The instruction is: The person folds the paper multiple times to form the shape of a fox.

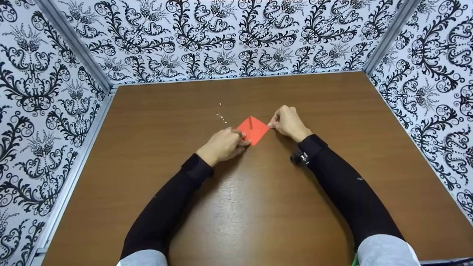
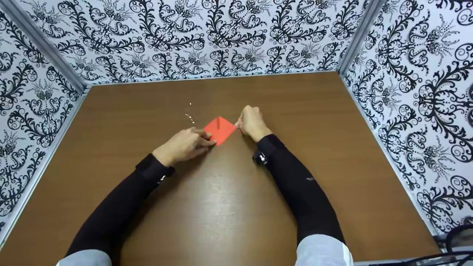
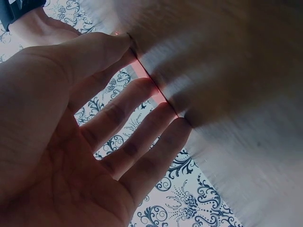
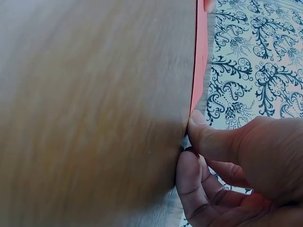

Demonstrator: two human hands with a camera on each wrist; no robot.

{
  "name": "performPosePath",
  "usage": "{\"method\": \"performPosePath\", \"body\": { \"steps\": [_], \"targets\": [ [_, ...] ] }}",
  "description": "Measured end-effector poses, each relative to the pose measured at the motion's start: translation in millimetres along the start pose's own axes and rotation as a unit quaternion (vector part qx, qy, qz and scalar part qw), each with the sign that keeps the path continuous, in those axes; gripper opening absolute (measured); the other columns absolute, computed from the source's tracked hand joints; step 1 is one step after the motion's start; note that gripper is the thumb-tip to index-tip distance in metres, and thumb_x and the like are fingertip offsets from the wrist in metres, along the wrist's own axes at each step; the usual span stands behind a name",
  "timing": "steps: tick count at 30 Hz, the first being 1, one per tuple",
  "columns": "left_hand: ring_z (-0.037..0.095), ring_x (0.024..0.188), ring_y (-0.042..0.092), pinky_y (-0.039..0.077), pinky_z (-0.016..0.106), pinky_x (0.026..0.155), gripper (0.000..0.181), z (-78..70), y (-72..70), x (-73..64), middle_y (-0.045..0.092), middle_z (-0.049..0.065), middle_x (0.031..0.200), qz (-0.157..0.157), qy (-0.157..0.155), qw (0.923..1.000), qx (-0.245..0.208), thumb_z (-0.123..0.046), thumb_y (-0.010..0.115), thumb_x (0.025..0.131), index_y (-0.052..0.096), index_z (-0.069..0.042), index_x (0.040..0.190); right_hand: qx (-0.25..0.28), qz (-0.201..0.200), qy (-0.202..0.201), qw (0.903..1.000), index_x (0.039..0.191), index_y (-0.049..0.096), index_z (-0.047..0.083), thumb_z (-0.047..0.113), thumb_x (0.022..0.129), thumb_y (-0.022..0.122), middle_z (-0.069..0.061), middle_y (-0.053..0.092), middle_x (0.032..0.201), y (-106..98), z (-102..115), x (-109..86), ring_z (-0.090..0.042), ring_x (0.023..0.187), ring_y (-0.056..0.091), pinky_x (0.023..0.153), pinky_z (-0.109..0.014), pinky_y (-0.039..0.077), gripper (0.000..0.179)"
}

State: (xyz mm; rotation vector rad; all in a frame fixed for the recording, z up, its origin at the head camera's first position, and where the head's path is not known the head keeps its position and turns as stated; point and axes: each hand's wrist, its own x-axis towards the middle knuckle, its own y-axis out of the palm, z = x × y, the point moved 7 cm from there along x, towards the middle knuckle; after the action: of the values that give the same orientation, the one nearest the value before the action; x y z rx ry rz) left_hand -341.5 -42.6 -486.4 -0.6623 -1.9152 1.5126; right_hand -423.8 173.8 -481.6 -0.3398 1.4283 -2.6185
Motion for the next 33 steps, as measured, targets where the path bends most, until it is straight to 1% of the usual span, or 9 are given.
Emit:
{"method": "performPosePath", "body": {
  "steps": [5, 10, 13, 15, 18, 22, 26, 29, 33],
  "targets": [
    [0.043, 0.115, 0.079, 0.068, 0.054, 0.102, 0.035, -3.7, -5.1, -0.9, 0.084, 0.015, 0.137, 0.014, -0.007, 0.9999, 0.003, -0.012, 0.086, 0.105, 0.087, -0.016, 0.139, 0.006, -0.001, 0.003, 1.0, 0.096, 0.092, 0.003, 0.014, 0.102, 0.09, -0.016, 0.09, 0.1, -1.8, -0.7, -1.2, -0.027, 0.086, 0.076, 0.079, -0.035, 0.056, 0.013],
    [0.044, 0.129, 0.077, 0.065, 0.055, 0.111, 0.035, -1.1, -7.3, 0.8, 0.08, 0.017, 0.149, 0.03, -0.015, 0.9992, -0.023, -0.015, 0.084, 0.108, 0.085, -0.019, 0.143, 0.013, 0.003, 0.015, 0.9998, 0.098, 0.093, 0.005, 0.018, 0.103, 0.091, -0.015, 0.089, 0.101, -5.9, -5.2, -1.6, -0.031, 0.093, 0.076, 0.088, -0.042, 0.06, 0.014],
    [0.043, 0.129, 0.077, 0.066, 0.055, 0.111, 0.033, -0.3, -7.6, 1.4, 0.081, 0.015, 0.146, 0.031, -0.016, 0.999, -0.03, -0.017, 0.082, 0.11, 0.085, -0.02, 0.143, 0.014, 0.0, 0.019, 0.9997, 0.099, 0.092, 0.006, 0.02, 0.103, 0.091, -0.015, 0.089, 0.102, -9.5, -7.3, -2.9, -0.032, 0.097, 0.075, 0.092, -0.043, 0.059, 0.014],
    [0.041, 0.124, 0.079, 0.068, 0.054, 0.108, 0.03, 0.0, -8.0, 1.0, 0.083, 0.013, 0.139, 0.023, -0.017, 0.9991, -0.032, -0.017, 0.081, 0.11, 0.087, -0.019, 0.14, 0.017, -0.006, 0.017, 0.9997, 0.1, 0.092, 0.007, 0.02, 0.104, 0.089, -0.014, 0.088, 0.102, -12.1, -7.4, -4.3, -0.033, 0.098, 0.076, 0.093, -0.044, 0.059, 0.014],
    [0.038, 0.119, 0.081, 0.07, 0.053, 0.102, 0.028, 0.5, -9.0, -0.2, 0.085, 0.011, 0.132, 0.006, -0.02, 0.9992, -0.036, -0.015, 0.08, 0.11, 0.088, -0.017, 0.137, 0.025, -0.015, 0.007, 0.9996, 0.101, 0.091, 0.006, 0.018, 0.105, 0.087, -0.016, 0.088, 0.103, -15.4, -5.9, -8.0, -0.034, 0.097, 0.076, 0.09, -0.044, 0.058, 0.014],
    [0.035, 0.122, 0.082, 0.07, 0.052, 0.101, 0.025, 0.2, -11.6, -0.7, 0.085, 0.009, 0.134, -0.016, -0.023, 0.9989, -0.037, -0.014, 0.079, 0.111, 0.089, -0.016, 0.134, 0.03, -0.02, 0.0, 0.9993, 0.103, 0.091, 0.004, 0.017, 0.105, 0.086, -0.017, 0.087, 0.103, -17.7, -5.8, -11.9, -0.034, 0.095, 0.076, 0.086, -0.042, 0.056, 0.014],
    [0.033, 0.123, 0.082, 0.071, 0.051, 0.1, 0.02, -1.4, -15.8, -0.2, 0.086, 0.007, 0.133, -0.042, -0.019, 0.9986, -0.027, -0.017, 0.081, 0.111, 0.091, -0.016, 0.128, 0.031, -0.021, 0.006, 0.9993, 0.103, 0.091, 0.005, 0.017, 0.105, 0.086, -0.016, 0.088, 0.103, -18.4, -7.8, -14.5, -0.033, 0.095, 0.076, 0.088, -0.041, 0.055, 0.013],
    [0.033, 0.119, 0.082, 0.072, 0.052, 0.096, 0.019, -0.7, -21.0, -1.1, 0.086, 0.006, 0.13, -0.062, -0.019, 0.9977, -0.019, -0.017, 0.082, 0.11, 0.091, -0.016, 0.127, 0.033, -0.023, 0.007, 0.9992, 0.104, 0.091, 0.006, 0.017, 0.105, 0.086, -0.016, 0.088, 0.104, -19.3, -9.4, -15.3, -0.033, 0.097, 0.077, 0.09, -0.043, 0.057, 0.013],
    [0.035, 0.115, 0.08, 0.072, 0.055, 0.092, 0.021, 5.7, -29.2, -4.5, 0.086, 0.007, 0.129, -0.083, -0.029, 0.9959, -0.017, -0.017, 0.082, 0.109, 0.09, -0.014, 0.128, 0.03, -0.026, 0.005, 0.9992, 0.106, 0.091, 0.006, 0.018, 0.107, 0.084, -0.016, 0.088, 0.105, -21.7, -12.7, -15.8, -0.035, 0.098, 0.078, 0.091, -0.045, 0.058, 0.014]
  ]
}}
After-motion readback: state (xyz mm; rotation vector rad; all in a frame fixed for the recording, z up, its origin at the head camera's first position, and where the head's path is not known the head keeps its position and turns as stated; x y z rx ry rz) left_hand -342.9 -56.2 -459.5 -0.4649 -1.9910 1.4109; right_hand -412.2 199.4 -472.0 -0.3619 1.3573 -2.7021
